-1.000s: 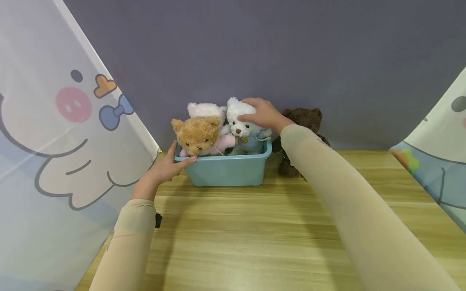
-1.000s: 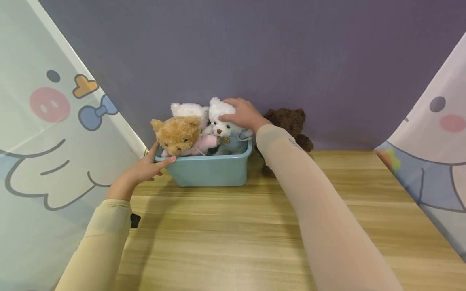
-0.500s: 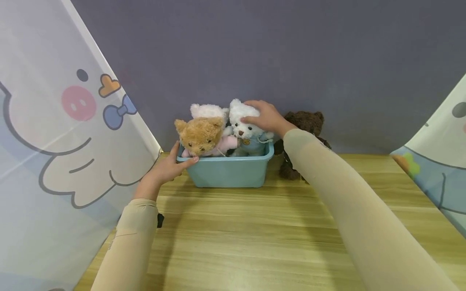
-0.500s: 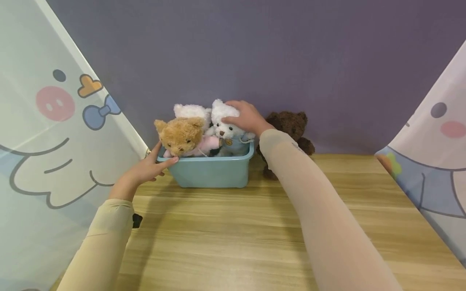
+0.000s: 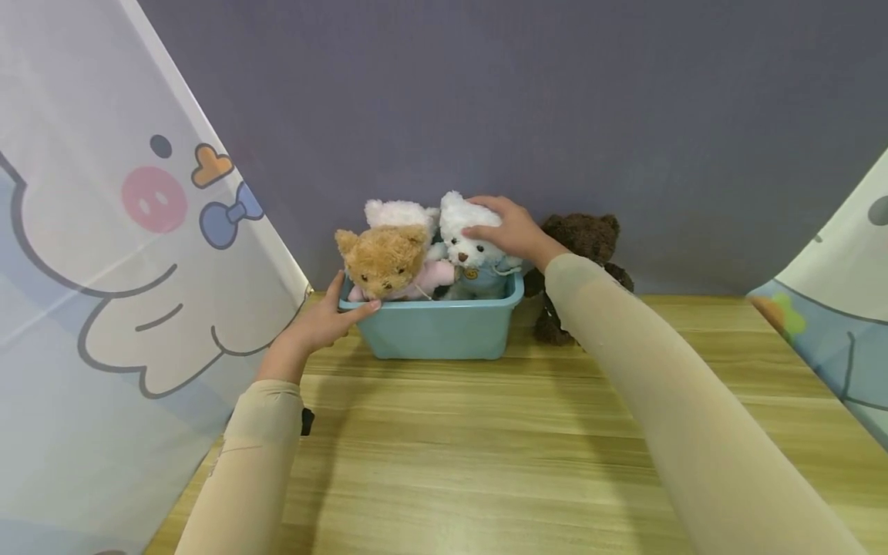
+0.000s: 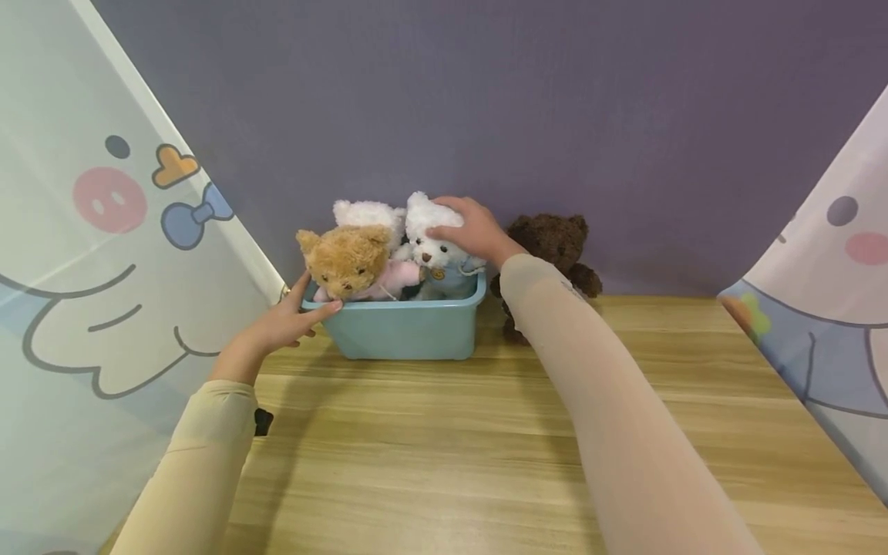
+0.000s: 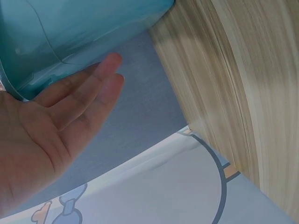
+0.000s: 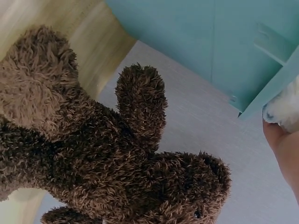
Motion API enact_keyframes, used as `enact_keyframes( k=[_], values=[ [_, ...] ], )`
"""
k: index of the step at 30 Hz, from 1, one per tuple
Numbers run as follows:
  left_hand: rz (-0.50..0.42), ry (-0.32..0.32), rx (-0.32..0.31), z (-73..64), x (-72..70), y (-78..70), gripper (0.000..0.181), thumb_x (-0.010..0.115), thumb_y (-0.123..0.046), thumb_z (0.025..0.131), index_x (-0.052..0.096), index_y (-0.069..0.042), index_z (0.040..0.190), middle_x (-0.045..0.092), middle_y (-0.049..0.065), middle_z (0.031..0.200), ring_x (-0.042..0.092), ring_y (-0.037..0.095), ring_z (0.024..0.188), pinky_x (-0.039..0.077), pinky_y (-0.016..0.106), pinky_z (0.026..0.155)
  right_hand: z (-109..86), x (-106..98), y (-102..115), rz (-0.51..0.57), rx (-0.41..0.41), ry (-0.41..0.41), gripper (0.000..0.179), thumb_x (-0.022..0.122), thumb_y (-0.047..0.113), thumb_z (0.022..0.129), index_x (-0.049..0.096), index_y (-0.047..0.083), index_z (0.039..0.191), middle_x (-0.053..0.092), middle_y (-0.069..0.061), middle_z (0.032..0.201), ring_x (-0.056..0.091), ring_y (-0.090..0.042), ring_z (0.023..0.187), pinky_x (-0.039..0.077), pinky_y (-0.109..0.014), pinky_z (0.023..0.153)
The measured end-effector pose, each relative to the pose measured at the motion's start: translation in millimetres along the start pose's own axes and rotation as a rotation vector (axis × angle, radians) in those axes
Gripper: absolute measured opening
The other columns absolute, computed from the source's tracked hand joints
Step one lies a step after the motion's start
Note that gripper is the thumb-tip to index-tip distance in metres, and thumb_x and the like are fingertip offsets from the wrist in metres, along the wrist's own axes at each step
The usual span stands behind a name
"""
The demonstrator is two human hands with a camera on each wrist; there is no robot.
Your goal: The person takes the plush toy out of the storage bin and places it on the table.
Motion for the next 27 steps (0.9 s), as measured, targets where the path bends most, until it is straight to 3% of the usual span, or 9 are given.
enact_keyframes(
  k=[16,27],
  values=[
    [-0.013,0.006,0.009,-0.7,0.4,-0.8,0.123,0.049,-0.09,0.09,-0.032,-0.034,0.164,0.06,0.034,0.147,0.069,0.043,0.125,0.058,0.037,0.078,-3.3,2.7,-1.6,0.044,-0.01,0.006,0.075,0.075,0.061,0.094,0.045,0.041,0.16,0.027,0.003,0.177,0.024,-0.031,0.165,0.028,-0.065,0.128],
    [-0.024,0.012,0.004,-1.5,0.8,-0.5,0.123,0.049,-0.092,0.089,-0.032,-0.036,0.164,0.059,0.034,0.149,0.066,0.047,0.13,0.06,0.046,0.086,-6.8,2.3,-1.0,0.065,-0.025,0.025,0.076,0.075,0.06,0.095,0.038,0.039,0.158,0.025,0.0,0.177,0.027,-0.036,0.163,0.032,-0.067,0.124]
  ],
)
Point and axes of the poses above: each hand's wrist, its own z-axis towards the middle knuckle, its own x-axis out of the palm, y = z × x, the point moved 3 cm from there along z, towards the middle knuckle
